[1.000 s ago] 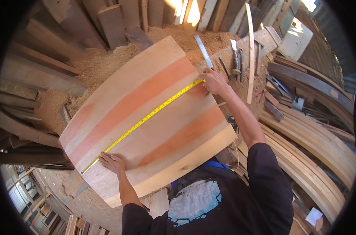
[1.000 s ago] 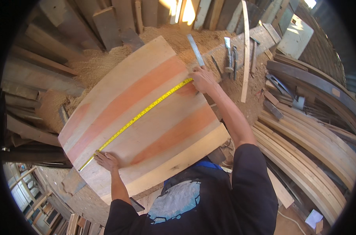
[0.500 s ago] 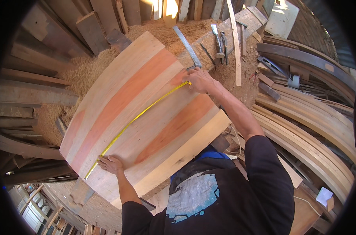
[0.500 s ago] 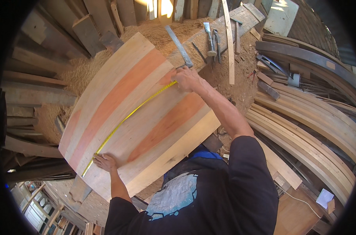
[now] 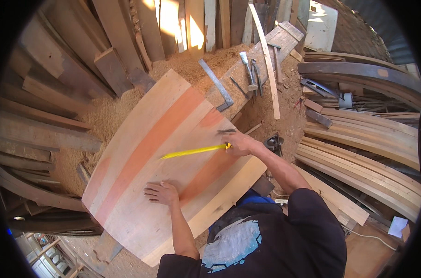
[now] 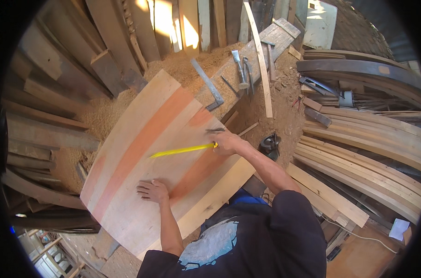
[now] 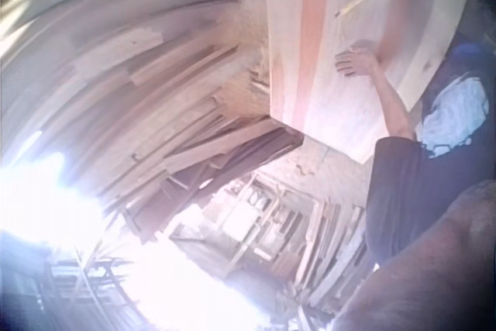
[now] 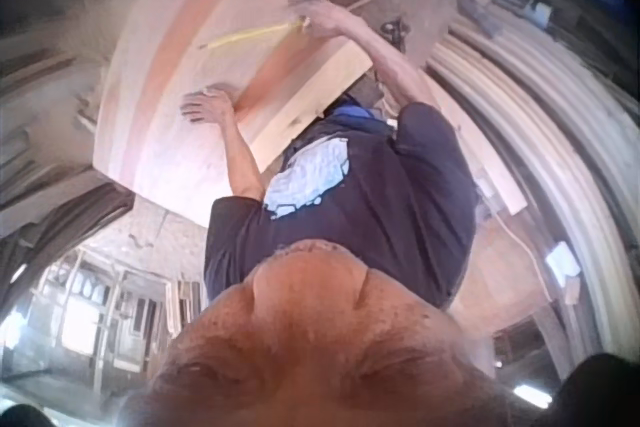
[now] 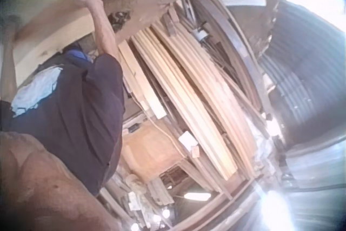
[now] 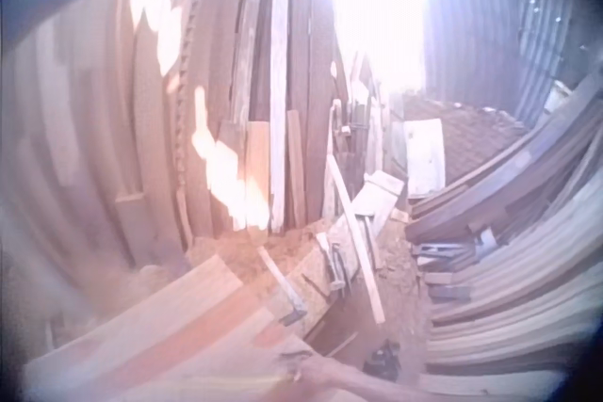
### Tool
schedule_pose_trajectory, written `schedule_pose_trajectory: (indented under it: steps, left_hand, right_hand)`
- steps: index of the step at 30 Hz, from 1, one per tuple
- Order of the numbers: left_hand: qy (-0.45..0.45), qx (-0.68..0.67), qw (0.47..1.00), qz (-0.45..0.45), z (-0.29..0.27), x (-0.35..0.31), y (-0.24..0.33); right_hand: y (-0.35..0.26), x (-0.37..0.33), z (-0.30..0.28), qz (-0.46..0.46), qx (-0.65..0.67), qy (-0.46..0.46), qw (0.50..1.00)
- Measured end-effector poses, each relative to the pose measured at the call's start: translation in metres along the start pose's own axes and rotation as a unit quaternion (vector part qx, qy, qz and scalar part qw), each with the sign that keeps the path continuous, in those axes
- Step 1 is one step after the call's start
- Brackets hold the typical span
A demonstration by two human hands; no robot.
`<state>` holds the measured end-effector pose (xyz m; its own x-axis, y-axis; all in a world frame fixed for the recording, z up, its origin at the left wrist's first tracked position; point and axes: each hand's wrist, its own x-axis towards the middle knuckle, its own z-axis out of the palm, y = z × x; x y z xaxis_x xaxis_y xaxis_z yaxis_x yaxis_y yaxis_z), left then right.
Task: The person measures a large wooden panel and a wooden frame using a measuring tape and marks lines on the panel with a square ruler and a pencil.
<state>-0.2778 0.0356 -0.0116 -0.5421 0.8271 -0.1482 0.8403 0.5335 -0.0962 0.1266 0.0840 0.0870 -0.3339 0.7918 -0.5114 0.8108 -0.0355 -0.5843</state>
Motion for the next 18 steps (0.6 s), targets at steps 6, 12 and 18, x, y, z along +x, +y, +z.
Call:
schedule_pose_trajectory:
  steps: [6,12,18]
  left_hand:
    - [-0.039,-0.018,0.999,-0.033,-0.027,0.013,0.069]
    - [-0.047,-0.051,0.997,-0.042,-0.031,0.012,0.069]
    - [-0.046,-0.033,0.998,-0.040,-0.028,0.010,0.064]
  right_hand:
    - [0.035,0.024,-0.050,0.176,0.033,0.179,0.967]
    - [0.057,0.100,-0.087,0.261,0.008,0.265,0.928]
    - [0.099,0.120,-0.113,0.276,-0.055,0.334,0.900]
